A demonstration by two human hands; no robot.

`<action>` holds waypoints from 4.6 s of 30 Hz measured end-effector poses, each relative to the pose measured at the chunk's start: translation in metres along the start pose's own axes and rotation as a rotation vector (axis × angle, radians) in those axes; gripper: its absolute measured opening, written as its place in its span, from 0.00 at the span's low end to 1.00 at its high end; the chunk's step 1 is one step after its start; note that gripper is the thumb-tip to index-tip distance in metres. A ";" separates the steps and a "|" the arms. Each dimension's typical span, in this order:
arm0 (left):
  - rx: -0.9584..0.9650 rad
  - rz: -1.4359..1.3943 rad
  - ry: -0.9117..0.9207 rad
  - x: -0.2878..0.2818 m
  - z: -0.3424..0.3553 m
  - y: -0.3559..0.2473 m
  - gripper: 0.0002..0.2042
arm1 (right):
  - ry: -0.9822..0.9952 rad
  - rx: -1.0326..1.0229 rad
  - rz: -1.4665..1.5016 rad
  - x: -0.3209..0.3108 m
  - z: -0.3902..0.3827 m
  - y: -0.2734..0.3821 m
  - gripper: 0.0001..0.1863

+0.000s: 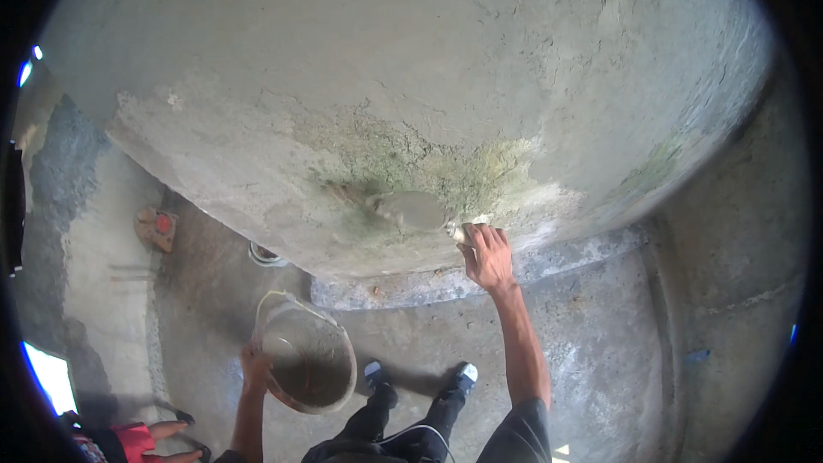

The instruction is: The person plasters a wall by scooping cement mixture from a bucket with a trowel and spreading it onto the wall surface.

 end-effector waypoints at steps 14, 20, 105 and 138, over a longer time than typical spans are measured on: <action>-0.030 0.088 0.076 0.046 -0.017 0.006 0.22 | 0.044 0.384 0.497 0.088 -0.039 -0.094 0.17; -0.050 0.166 0.082 0.060 -0.019 0.001 0.21 | -0.175 0.674 0.574 0.114 -0.128 -0.066 0.24; -0.046 0.151 0.204 0.082 -0.016 0.038 0.21 | -0.633 0.777 1.389 0.168 0.021 -0.010 0.23; 0.151 0.205 -0.005 0.040 0.020 0.031 0.32 | -0.692 0.549 1.180 0.034 0.151 0.059 0.27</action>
Point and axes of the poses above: each hand's wrist, its own z-axis towards the middle knuckle, its own x-axis out of the palm, y = z × x, the point moved 9 cm from there along z, towards the middle knuckle, and after that the axes turned 10 degrees about z, right-handed, at the moved point
